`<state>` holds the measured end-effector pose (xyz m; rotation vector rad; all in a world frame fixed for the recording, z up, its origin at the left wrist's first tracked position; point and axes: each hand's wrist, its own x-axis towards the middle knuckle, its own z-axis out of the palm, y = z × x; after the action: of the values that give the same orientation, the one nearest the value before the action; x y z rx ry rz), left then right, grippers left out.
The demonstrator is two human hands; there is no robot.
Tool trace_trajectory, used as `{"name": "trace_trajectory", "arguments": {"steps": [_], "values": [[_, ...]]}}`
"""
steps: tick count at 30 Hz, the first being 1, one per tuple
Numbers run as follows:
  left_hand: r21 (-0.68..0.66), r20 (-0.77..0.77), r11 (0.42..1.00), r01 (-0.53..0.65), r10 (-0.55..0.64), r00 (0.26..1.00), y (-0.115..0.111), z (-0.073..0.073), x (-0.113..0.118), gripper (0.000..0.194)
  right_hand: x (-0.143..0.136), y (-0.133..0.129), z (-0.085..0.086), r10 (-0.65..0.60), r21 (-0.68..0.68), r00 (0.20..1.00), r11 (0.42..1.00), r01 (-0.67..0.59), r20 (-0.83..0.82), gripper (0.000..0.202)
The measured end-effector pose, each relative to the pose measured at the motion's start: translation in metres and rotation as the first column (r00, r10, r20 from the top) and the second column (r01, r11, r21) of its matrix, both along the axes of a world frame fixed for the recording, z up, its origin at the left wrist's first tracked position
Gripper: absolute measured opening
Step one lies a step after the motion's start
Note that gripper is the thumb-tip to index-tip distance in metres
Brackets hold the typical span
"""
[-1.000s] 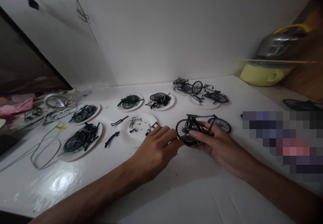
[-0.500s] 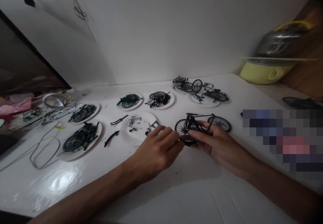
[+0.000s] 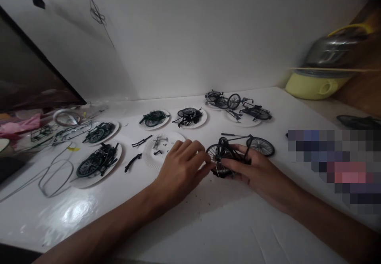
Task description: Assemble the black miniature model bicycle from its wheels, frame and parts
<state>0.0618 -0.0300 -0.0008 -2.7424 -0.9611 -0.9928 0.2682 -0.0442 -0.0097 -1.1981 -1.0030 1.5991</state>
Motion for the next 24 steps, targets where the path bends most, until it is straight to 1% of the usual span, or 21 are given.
{"name": "trace_trajectory", "arguments": {"steps": [2, 4, 6, 9, 12, 16, 20, 24], "values": [[-0.147, 0.066, 0.988, -0.042, 0.052, 0.996, -0.002, -0.003, 0.004, 0.012, -0.001, 0.000, 0.001, -0.012, 0.008, 1.000, 1.000, 0.012, 0.024, 0.046], [-0.277, 0.087, 0.959, -0.065, 0.093, 0.992, -0.004, -0.004, 0.009, 0.013, -0.002, 0.001, 0.000, -0.029, 0.026, 0.998, 0.999, 0.027, 0.057, 0.048], [-0.372, 0.101, 0.924, -0.088, 0.135, 0.986, -0.006, -0.003, 0.013, 0.012, -0.003, 0.001, -0.003, -0.043, 0.058, 0.994, 0.998, 0.037, 0.100, 0.048], [-0.468, 0.116, 0.877, -0.106, 0.180, 0.977, -0.007, -0.003, 0.015, 0.010, -0.005, 0.001, -0.004, -0.040, 0.112, 0.985, 0.993, 0.021, 0.169, 0.044], [-0.519, 0.122, 0.847, -0.114, 0.206, 0.971, -0.006, -0.003, 0.015, 0.009, -0.006, 0.000, -0.003, -0.029, 0.136, 0.976, 0.991, 0.000, 0.214, 0.039], [-0.548, 0.133, 0.831, -0.101, 0.205, 0.970, -0.006, -0.003, 0.015, 0.010, -0.006, -0.001, -0.003, -0.026, 0.154, 0.973, 0.988, -0.010, 0.231, 0.037], [-0.560, 0.161, 0.826, -0.069, 0.190, 0.968, -0.007, -0.003, 0.015, 0.008, -0.006, -0.001, -0.005, -0.041, 0.163, 0.976, 0.987, 0.006, 0.216, 0.038], [-0.548, 0.197, 0.835, -0.038, 0.174, 0.965, -0.008, -0.002, 0.015, 0.008, -0.007, -0.002, -0.002, -0.048, 0.165, 0.977, 0.986, 0.013, 0.210, 0.041]]}}
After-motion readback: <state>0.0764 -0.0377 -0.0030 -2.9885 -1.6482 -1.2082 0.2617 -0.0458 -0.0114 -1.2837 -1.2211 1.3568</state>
